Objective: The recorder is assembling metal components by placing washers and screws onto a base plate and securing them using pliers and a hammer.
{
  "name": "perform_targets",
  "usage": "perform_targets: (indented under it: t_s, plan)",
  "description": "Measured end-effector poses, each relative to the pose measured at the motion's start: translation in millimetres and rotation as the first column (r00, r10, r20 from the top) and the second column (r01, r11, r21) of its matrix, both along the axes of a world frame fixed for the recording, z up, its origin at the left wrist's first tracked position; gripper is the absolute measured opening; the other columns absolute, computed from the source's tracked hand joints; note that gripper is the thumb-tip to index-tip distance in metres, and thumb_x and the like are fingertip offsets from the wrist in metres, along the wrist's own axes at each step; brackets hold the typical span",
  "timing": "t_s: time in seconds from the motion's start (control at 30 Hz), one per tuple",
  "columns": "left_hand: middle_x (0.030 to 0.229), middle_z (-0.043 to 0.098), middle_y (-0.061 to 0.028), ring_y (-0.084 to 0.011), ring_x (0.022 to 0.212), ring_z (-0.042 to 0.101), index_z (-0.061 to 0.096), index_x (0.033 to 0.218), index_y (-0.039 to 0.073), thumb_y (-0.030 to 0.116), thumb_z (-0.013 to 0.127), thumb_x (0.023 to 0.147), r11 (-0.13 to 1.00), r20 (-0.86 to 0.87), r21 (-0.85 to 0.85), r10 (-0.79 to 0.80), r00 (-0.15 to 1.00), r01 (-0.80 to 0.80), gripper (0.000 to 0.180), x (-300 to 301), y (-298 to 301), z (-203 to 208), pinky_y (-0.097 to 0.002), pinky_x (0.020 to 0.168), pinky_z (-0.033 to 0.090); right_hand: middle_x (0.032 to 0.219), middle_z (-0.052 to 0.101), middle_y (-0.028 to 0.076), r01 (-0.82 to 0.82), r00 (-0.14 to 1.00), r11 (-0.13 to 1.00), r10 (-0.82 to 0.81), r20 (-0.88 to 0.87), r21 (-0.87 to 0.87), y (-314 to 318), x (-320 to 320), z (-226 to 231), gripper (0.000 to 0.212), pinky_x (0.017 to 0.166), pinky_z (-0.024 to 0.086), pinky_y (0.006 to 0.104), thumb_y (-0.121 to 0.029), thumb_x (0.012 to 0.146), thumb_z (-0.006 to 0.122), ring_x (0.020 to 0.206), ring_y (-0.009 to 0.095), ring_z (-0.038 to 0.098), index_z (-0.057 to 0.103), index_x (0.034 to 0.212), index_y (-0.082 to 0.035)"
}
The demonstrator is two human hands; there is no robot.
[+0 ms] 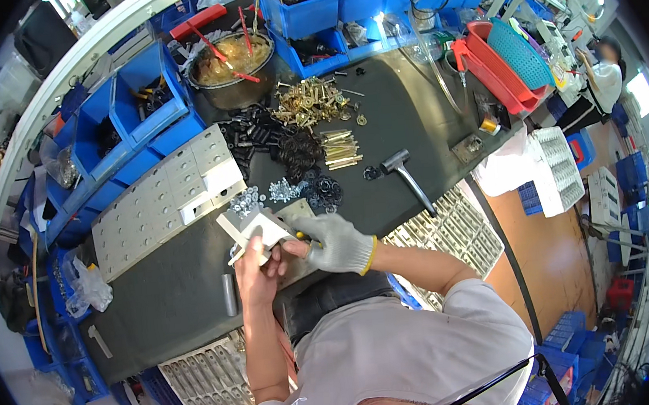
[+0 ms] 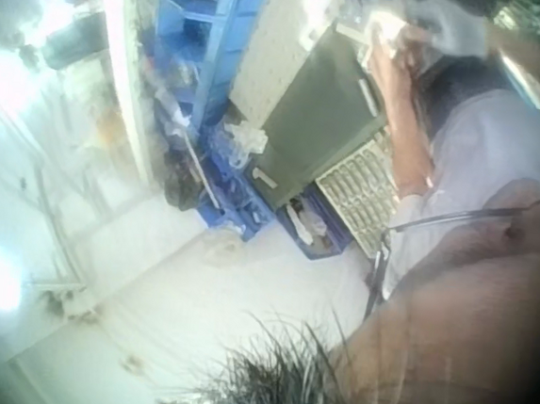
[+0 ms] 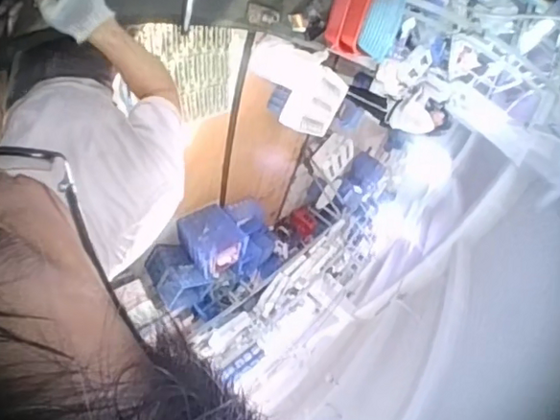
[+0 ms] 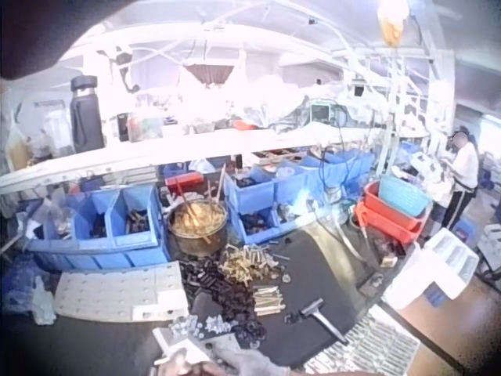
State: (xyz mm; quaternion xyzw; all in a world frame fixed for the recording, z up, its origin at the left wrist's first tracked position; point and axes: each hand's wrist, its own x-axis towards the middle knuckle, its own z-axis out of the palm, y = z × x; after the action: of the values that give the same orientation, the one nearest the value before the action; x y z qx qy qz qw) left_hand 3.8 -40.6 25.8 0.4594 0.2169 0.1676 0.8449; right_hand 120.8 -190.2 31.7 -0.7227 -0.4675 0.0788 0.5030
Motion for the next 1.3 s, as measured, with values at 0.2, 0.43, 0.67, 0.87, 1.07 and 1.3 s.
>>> perform_targets:
  t_s: [0.2, 0.43, 0.67, 0.87, 1.07, 1.3]
  plan:
    - [0.097, 0.072, -0.0049, -0.0089, 0.084, 0.062, 0.068, 0.118, -0.003, 0.020, 0.077, 0.094, 0.906, -0.130, 0.422, 0.060, 0.990, 0.001, 0.034, 0.9, 14.0, 10.4, -0.0269, 0.073, 0.050, 0.107, 0.075, 0.020, -0.185, 0.868, 0.912, -0.023, -0.496, -0.365, -7.4, 24.0, 38.0, 0.048, 0.093, 0.055, 0.0399, -0.044, 0.099, 0.068, 0.100, 0.031, 0.073, 0.070, 0.125, -0.003]
    - [0.087, 0.074, -0.0252, -0.0399, 0.083, 0.075, 0.072, 0.116, 0.000, 0.046, 0.079, 0.085, 0.339, -0.388, 0.876, 0.068, 0.919, 0.344, 0.056, 16.7, 15.4, 12.3, -0.0471, 0.077, 0.059, 0.121, 0.068, 0.020, 0.686, 0.713, 0.597, -0.439, 0.546, -0.416, -82.2, 214.0, -18.7, 0.067, 0.097, 0.053, 0.0468, -0.054, 0.085, 0.078, 0.115, 0.036, 0.066, 0.066, 0.129, -0.005]
    - [0.082, 0.073, -0.0248, -0.0438, 0.078, 0.073, 0.072, 0.108, 0.002, 0.051, 0.077, 0.086, 0.313, -0.363, 0.900, 0.146, 0.920, 0.305, 0.054, 10.2, -4.3, -28.6, -0.0515, 0.072, 0.058, 0.116, 0.070, 0.017, 0.647, 0.624, 0.752, -0.427, 0.654, -0.127, -17.9, 222.5, 28.3, 0.045, 0.093, 0.053, 0.0472, -0.041, 0.092, 0.076, 0.109, 0.038, 0.067, 0.069, 0.118, -0.004]
    - [0.110, 0.067, -0.0199, -0.0414, 0.104, 0.063, 0.066, 0.118, -0.001, 0.031, 0.084, 0.085, 0.284, -0.102, 0.958, 0.199, 0.975, 0.042, 0.049, -0.8, -7.5, -45.2, -0.0477, 0.089, 0.052, 0.094, 0.073, 0.015, 0.040, 0.834, 0.996, -0.077, 0.547, 0.080, 153.1, 144.8, 132.5, 0.026, 0.082, 0.055, 0.0463, -0.030, 0.096, 0.069, 0.091, 0.036, 0.071, 0.074, 0.100, -0.005]
    - [0.112, 0.064, -0.0199, -0.0406, 0.107, 0.060, 0.063, 0.118, -0.001, 0.023, 0.083, 0.082, 0.332, -0.153, 0.939, 0.188, 0.970, 0.084, 0.048, -5.1, -3.1, -52.1, -0.0476, 0.092, 0.050, 0.108, 0.074, 0.023, 0.041, 0.878, 0.911, 0.163, 0.449, -0.410, 377.6, 149.8, 148.0, 0.031, 0.093, 0.055, 0.0494, -0.025, 0.093, 0.060, 0.105, 0.044, 0.069, 0.075, 0.109, -0.002]
    - [0.108, 0.063, -0.0198, -0.0408, 0.105, 0.060, 0.064, 0.113, -0.001, 0.028, 0.081, 0.083, 0.295, -0.134, 0.952, 0.170, 0.976, 0.079, 0.045, -0.5, -5.8, -58.0, -0.0483, 0.091, 0.050, 0.130, 0.069, 0.024, 0.231, 0.930, 0.729, 0.029, 0.366, -0.645, 462.3, 198.4, 96.2, 0.040, 0.105, 0.053, 0.0460, -0.020, 0.087, 0.062, 0.127, 0.037, 0.065, 0.076, 0.121, -0.004]
